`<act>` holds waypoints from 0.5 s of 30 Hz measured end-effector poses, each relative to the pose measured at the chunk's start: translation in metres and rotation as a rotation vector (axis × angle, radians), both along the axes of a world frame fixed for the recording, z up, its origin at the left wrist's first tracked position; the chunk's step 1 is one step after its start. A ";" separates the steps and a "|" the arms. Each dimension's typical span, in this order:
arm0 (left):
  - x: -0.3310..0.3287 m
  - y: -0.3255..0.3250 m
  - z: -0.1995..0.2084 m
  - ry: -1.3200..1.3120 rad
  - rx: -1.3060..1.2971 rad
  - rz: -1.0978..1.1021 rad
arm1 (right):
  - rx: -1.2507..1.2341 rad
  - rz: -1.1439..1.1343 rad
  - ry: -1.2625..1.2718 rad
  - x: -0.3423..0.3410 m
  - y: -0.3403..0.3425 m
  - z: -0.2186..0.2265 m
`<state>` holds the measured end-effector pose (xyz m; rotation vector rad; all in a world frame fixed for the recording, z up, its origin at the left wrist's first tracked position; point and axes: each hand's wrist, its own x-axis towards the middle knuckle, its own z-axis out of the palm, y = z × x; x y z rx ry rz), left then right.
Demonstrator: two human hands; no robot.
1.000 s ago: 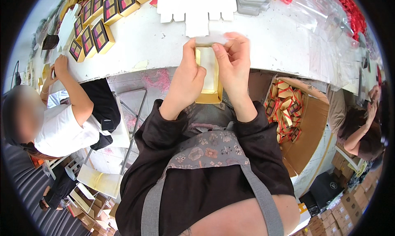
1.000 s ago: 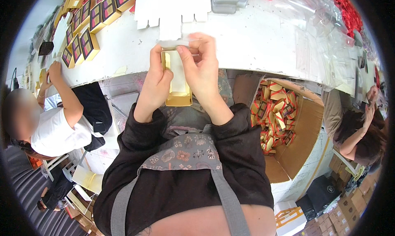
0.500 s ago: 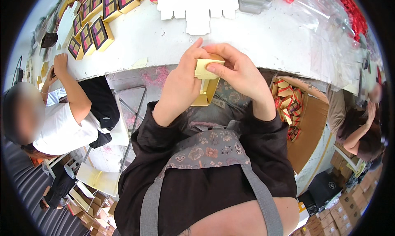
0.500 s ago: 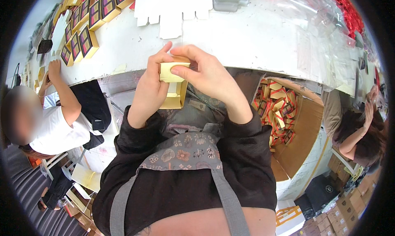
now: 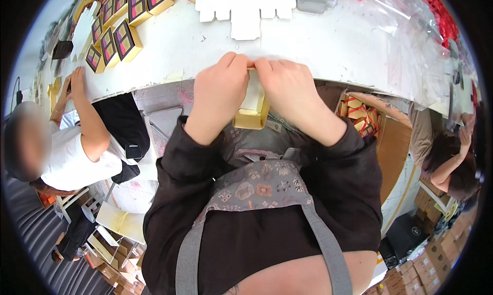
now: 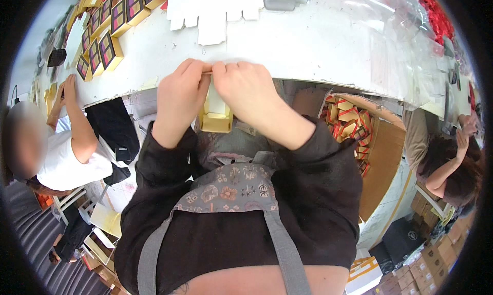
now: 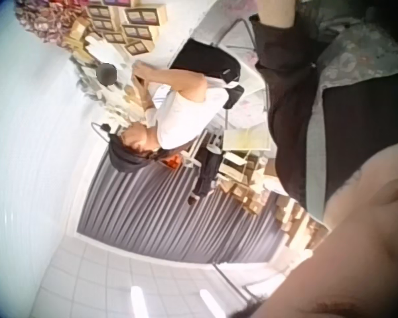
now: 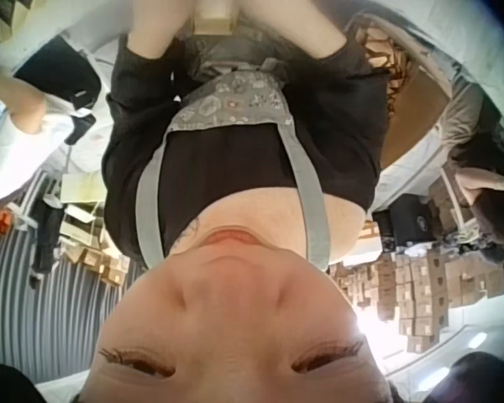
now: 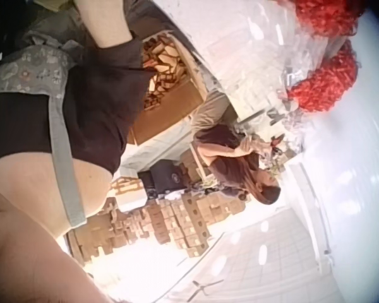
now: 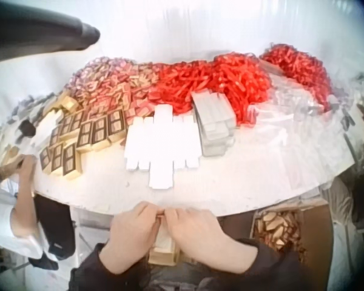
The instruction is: The person folds flat white cardboard pieces into small rectangular boxes by hand, then places them on the table. The process is repeated continuously with new pieces taken from a stack.
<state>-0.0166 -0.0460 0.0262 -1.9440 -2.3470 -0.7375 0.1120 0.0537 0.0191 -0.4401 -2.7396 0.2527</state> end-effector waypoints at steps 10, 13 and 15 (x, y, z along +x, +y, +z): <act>-0.020 0.025 0.013 -0.174 -0.119 -0.092 | 0.022 0.004 0.204 -0.021 0.023 -0.005; -0.029 0.021 0.010 -0.420 -0.297 -0.119 | -0.146 0.015 0.238 -0.015 0.018 -0.012; -0.037 0.016 0.017 -0.624 -0.483 -0.098 | -0.365 0.047 0.195 -0.015 0.016 -0.011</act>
